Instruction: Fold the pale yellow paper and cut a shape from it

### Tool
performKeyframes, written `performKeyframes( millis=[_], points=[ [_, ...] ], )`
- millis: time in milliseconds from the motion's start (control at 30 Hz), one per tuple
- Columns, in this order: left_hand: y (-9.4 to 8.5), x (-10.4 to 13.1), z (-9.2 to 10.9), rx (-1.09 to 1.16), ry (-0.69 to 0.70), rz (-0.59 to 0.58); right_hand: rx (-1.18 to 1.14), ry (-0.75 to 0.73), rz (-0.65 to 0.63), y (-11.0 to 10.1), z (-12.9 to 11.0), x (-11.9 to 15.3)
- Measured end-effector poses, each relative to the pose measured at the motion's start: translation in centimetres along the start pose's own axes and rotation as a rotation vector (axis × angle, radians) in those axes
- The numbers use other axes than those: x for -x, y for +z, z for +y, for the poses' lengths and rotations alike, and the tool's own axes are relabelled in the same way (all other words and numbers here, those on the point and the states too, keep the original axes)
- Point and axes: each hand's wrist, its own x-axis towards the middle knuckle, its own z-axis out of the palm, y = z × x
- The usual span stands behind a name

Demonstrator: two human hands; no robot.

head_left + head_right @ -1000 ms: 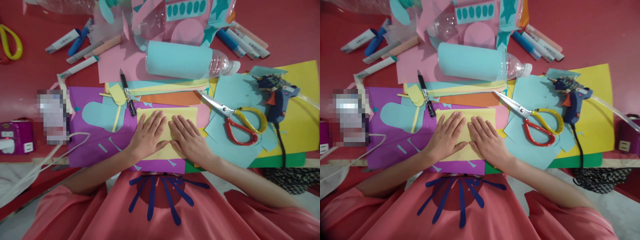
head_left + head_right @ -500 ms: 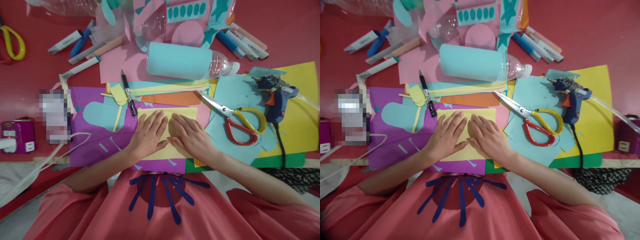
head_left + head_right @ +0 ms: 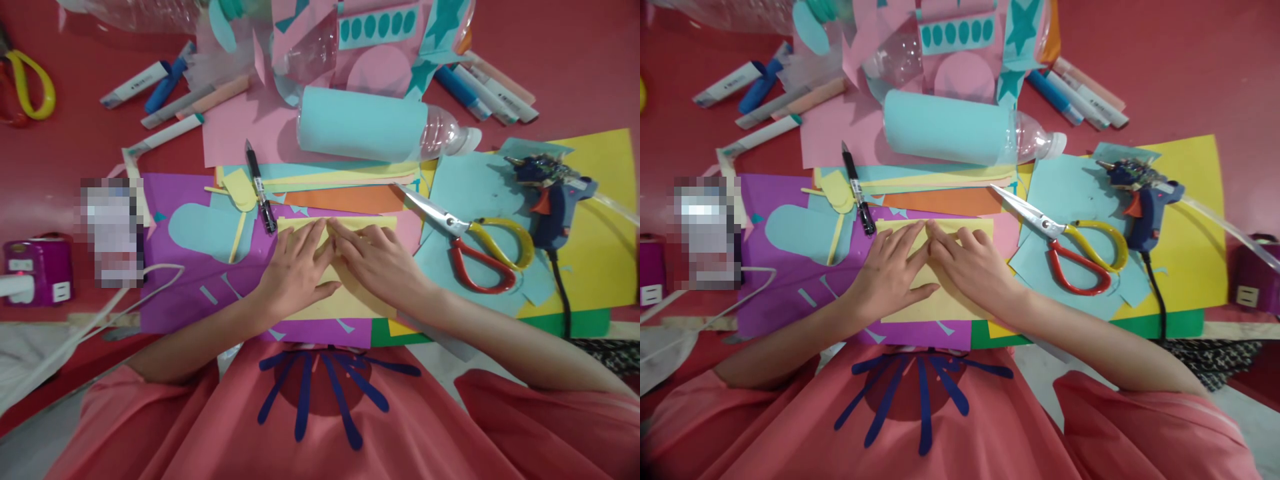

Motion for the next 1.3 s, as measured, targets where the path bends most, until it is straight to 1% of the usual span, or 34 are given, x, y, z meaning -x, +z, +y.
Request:
performKeyframes(
  millis=[167,367,500,600,667,800,1000,1133,1200,1300],
  points=[
    [-0.4,-0.3,-0.2,-0.109,0.025,0.002,0.050,-0.042,0.015,-0.6,0.1,-0.5],
    [-0.7,-0.5,-0.8,-0.119,0.041,-0.010,0.043,0.012,0.040,-1.0,-0.5,-1.4],
    [-0.8,-0.5,-0.3,-0.120,-0.010,-0.037,0.047,0.034,0.049,-1.2,-0.5,-1.7],
    [-0.9,-0.2,-0.1,-0.102,-0.057,-0.017,0.005,0.057,0.025,-1.3,-0.4,-1.8],
    [-1.0,0.0,-0.1,-0.090,-0.065,-0.003,-0.008,0.067,0.025,-1.4,-0.4,-1.7],
    [-0.9,0.5,-0.4,-0.127,-0.048,0.045,-0.002,0.078,0.061,-1.5,-0.3,-1.4],
    [-0.5,0.9,-0.8,-0.184,-0.023,0.122,0.042,0.149,0.053,-1.5,0.5,-0.4],
    [-0.7,1.0,-0.8,-0.234,0.001,0.174,0.048,0.181,0.040,-1.8,0.8,0.2],
    [-0.9,1.1,-0.9,-0.252,0.002,0.182,0.070,0.175,0.049,-1.9,0.9,0.4],
    [-1.2,1.5,-1.2,-0.288,-0.014,0.163,0.100,0.177,0.045,-1.9,1.0,0.7]
  ],
)
